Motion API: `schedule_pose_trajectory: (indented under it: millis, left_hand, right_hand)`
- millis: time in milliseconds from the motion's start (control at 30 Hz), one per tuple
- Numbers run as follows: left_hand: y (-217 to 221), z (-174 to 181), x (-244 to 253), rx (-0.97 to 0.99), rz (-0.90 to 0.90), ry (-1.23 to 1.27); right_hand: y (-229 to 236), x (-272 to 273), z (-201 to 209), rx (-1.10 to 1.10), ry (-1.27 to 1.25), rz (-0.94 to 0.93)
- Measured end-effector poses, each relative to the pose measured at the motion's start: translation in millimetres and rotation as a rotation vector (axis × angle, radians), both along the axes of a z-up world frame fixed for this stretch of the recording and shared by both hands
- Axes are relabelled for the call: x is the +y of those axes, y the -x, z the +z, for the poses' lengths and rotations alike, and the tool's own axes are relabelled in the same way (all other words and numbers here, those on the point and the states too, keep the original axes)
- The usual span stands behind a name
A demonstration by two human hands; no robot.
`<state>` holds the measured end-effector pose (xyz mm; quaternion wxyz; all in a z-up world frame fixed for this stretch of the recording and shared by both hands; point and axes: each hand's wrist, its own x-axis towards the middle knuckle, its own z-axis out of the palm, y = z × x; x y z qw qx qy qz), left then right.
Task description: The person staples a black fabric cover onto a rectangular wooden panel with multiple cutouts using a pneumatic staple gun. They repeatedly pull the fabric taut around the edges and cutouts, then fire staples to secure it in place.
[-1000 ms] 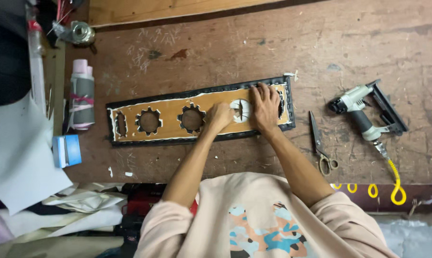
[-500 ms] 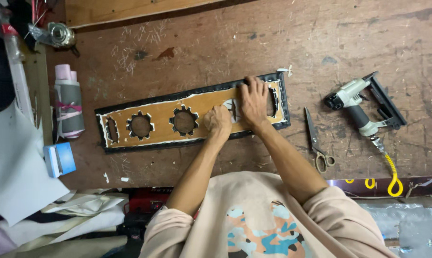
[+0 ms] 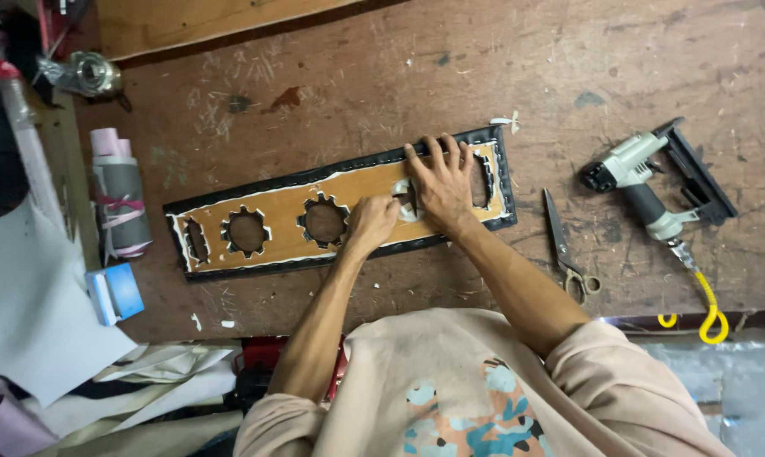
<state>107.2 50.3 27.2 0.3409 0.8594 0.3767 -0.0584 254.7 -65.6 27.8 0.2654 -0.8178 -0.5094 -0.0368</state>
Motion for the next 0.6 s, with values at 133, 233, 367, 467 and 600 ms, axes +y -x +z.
schedule_pose_trajectory:
  millis: [133, 233, 367, 467, 600]
  left_hand:
    - [12, 0, 0, -0.119, 0.024, 0.057]
    - [17, 6, 3, -0.063, 0.013, -0.057]
    - [18, 26, 6, 0.094, 0.086, -0.100]
    - [14, 33, 7, 0.107, 0.092, -0.117]
    - [20, 28, 4, 0.098, 0.167, -0.147]
  right_hand:
    - [1, -2, -3, 0.021, -0.005, -0.001]
    - [0, -2, -2, 0.022, -0.002, 0.004]
    - [-3, -4, 9, 0.047, 0.007, 0.020]
    - [-5, -3, 12, 0.019, 0.008, 0.010]
    - [2, 0, 0, 0.034, 0.028, 0.004]
